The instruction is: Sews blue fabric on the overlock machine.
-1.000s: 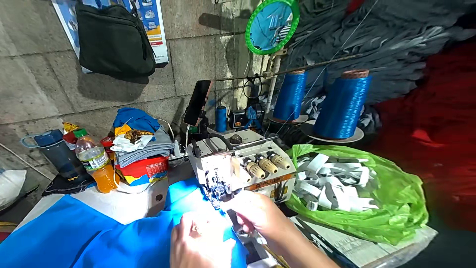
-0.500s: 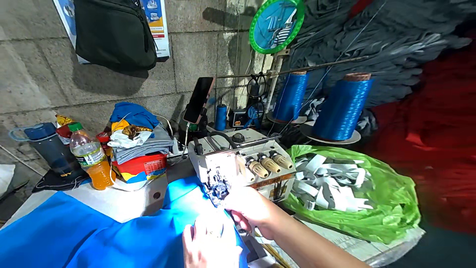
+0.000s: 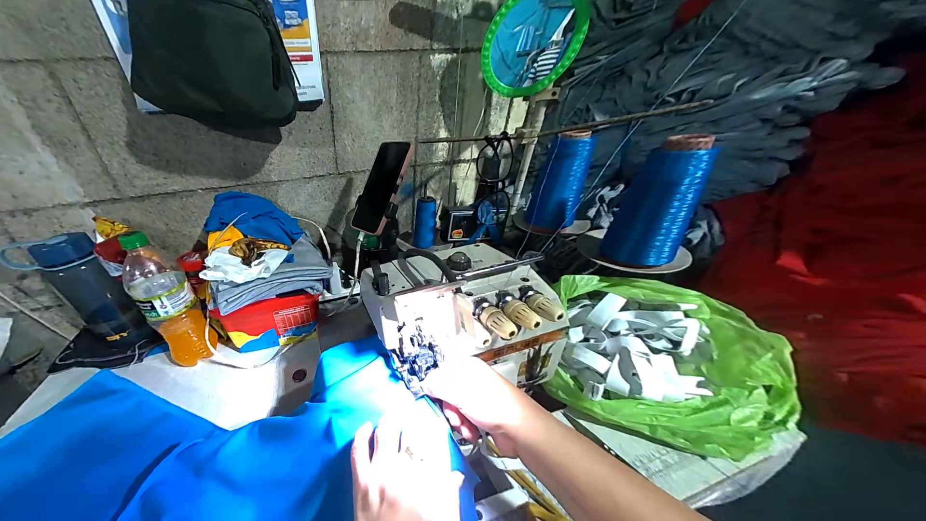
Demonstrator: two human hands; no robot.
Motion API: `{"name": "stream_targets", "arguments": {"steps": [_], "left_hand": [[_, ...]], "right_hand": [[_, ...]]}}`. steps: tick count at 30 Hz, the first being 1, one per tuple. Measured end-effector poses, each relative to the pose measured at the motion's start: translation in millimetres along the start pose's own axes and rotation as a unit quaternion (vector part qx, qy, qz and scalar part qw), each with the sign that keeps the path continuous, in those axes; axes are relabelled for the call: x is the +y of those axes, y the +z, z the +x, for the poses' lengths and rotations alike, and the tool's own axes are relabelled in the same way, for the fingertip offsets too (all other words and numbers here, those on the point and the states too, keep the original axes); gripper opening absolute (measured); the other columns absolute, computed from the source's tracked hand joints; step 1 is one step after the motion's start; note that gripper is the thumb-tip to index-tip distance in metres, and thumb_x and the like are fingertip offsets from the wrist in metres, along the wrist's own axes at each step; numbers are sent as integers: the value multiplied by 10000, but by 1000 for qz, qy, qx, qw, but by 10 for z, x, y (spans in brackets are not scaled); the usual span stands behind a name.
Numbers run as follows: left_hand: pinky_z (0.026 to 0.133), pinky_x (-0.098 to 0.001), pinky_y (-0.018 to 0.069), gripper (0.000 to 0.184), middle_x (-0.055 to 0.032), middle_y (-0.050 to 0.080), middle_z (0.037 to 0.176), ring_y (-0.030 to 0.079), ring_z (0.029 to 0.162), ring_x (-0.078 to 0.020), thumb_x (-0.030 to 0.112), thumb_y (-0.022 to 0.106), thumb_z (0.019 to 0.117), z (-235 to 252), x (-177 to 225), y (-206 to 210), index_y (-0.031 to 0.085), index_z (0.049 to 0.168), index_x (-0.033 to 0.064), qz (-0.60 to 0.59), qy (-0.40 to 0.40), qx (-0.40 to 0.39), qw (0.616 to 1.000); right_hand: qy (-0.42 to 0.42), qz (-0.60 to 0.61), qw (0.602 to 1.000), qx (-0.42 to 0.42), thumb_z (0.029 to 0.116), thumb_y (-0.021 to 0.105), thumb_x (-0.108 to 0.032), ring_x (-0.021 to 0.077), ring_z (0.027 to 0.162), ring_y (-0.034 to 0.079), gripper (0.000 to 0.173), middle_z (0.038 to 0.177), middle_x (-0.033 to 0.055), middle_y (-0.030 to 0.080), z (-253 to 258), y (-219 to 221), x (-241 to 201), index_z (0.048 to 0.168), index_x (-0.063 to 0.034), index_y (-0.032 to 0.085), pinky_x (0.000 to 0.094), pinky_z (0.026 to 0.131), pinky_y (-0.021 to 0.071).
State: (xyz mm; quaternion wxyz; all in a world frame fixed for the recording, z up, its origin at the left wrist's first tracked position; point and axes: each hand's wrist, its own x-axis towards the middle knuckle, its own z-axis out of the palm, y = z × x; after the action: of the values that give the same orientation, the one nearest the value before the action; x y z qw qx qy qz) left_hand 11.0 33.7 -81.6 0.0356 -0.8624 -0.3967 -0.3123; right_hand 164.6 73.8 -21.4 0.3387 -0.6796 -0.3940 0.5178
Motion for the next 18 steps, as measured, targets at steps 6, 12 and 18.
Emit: {"name": "stream_targets", "arguments": {"steps": [6,12,18], "left_hand": [[1064,-671,378,394,-165,693,1299,605,1277,-401,229,677,935,-90,-91,-165,705,1287,56,-65,0,-39,997],[1082,-661,375,217,-130,730,1224,611,1267,-396,151,615,969,-130,-176,-201,775,1089,67,-79,18,-51,995],[1053,-647,405,178,-120,741,1199,631,1236,-390,134,626,955,-120,-194,-181,781,1010,68,-96,22,-24,995]], "right_hand": [[-185,-221,940,181,1031,586,-331,157,834,670,308,927,53,694,-110,44,414,1156,-75,702,377,788,552],[-444,-83,840,302,969,584,-211,9,682,642,208,762,-2,671,-73,182,1050,908,-38,682,174,634,547],[-240,106,965,-20,860,728,-125,-5,649,604,202,728,-104,614,-170,93,1086,1022,-101,611,190,631,518]]}}
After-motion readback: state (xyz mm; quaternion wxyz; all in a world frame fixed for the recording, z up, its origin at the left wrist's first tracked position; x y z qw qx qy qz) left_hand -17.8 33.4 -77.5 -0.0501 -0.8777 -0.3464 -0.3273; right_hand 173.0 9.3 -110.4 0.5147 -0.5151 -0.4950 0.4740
